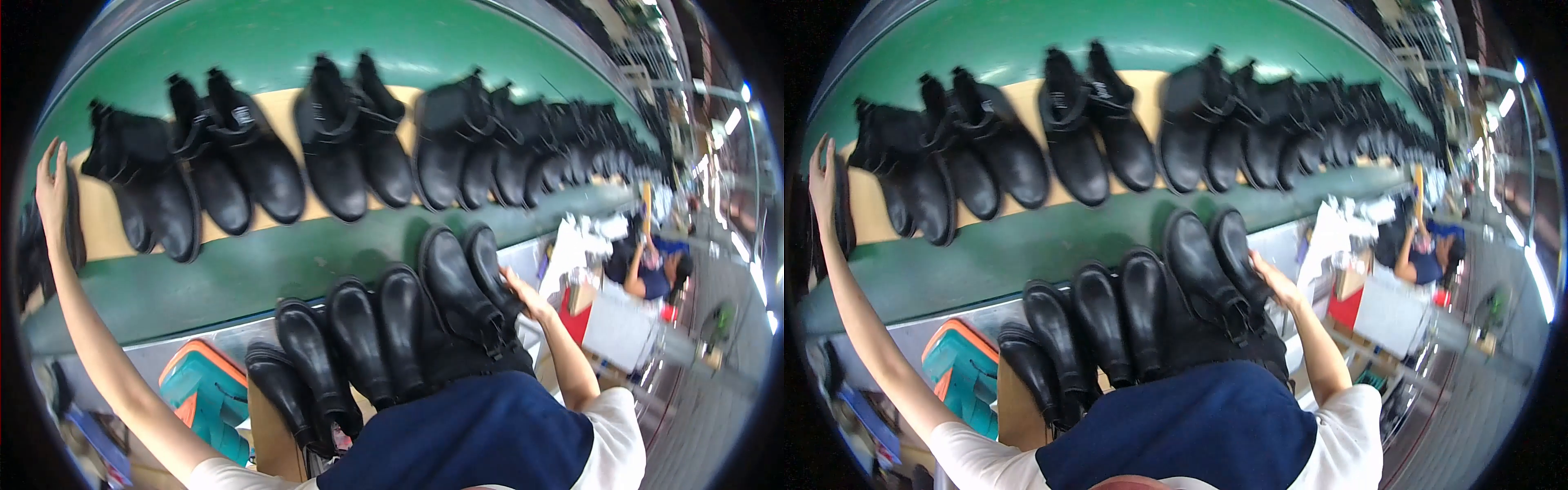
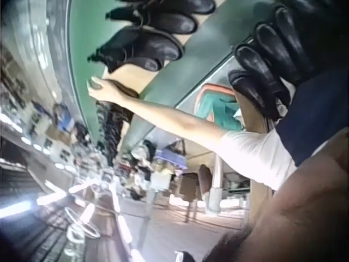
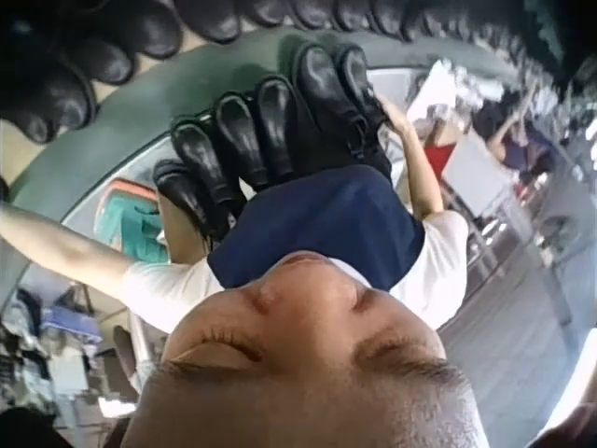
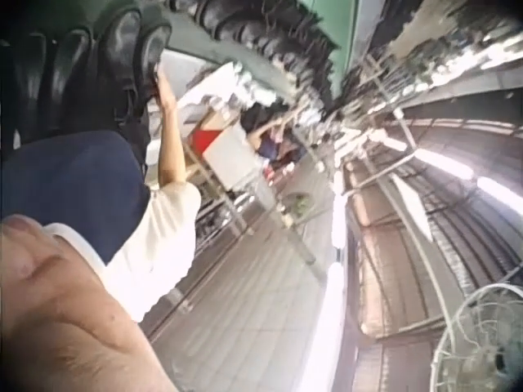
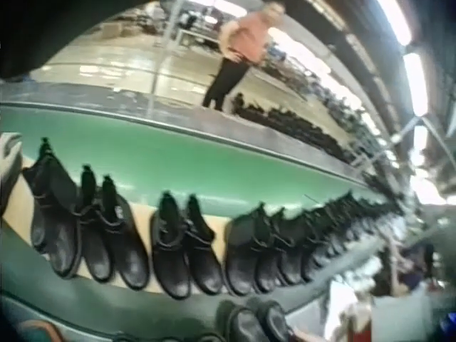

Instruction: Inspecting, cleaning, and marking shoes on a production line.

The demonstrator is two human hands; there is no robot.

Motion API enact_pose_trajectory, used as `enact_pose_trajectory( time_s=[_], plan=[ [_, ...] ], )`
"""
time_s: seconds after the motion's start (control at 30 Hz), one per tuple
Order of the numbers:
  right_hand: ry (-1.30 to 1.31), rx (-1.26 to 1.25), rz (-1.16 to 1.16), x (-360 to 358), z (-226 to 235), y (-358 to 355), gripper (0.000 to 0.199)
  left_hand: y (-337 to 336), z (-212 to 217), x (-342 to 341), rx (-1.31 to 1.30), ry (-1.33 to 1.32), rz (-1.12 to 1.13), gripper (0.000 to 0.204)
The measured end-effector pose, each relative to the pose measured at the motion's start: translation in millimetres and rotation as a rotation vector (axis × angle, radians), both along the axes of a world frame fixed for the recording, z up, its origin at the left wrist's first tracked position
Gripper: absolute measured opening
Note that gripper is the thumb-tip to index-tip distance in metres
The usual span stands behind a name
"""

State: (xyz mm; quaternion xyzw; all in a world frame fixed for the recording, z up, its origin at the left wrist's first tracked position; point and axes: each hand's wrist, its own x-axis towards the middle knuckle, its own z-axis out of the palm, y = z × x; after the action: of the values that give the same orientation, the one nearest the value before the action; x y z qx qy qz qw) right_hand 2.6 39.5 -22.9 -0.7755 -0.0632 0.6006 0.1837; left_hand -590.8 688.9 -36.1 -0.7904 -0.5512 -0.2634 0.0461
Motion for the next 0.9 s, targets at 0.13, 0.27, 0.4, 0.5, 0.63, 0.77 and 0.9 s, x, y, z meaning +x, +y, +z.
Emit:
enact_pose_trajectory(
  time_s=[0.13,0.27,0.4,0.5,0.63,0.77,0.9],
  plan=[
    [0.069,-0.033,-0.191,-7.1,21.5,-0.7,0.08,-90.2,40.6,184.3,-0.167,-0.245,-0.114,0.035],
    [0.023,0.064,-0.177,4.5,0.7,-54.1,0.076,-234.7,67.2,323.0,-0.291,-0.443,-0.491,0.021],
    [0.126,0.191,-0.087,1.7,-17.9,-56.9,0.079,-353.8,46.2,354.7,-0.9,-0.393,-0.649,0.023],
    [0.163,0.207,-0.106,2.4,-20.6,-47.2,0.086,-435.4,21.2,381.3,-1.722,-0.303,-0.336,0.04],
    [0.187,0.169,0.039,-3.5,-4.9,-21.9,0.102,-539.5,-39.3,392.1,-2.129,-0.406,0.132,0.065],
    [0.199,0.255,-0.081,0.3,-0.2,-43.2,0.114,-578.8,5.1,424.8,-2.056,-0.785,0.265,0.09],
    [0.264,0.585,-0.39,19.4,-22.0,-97.6,0.1,-616.3,-3.8,444.3,-1.477,-0.478,-0.049,0.112]
  ],
)
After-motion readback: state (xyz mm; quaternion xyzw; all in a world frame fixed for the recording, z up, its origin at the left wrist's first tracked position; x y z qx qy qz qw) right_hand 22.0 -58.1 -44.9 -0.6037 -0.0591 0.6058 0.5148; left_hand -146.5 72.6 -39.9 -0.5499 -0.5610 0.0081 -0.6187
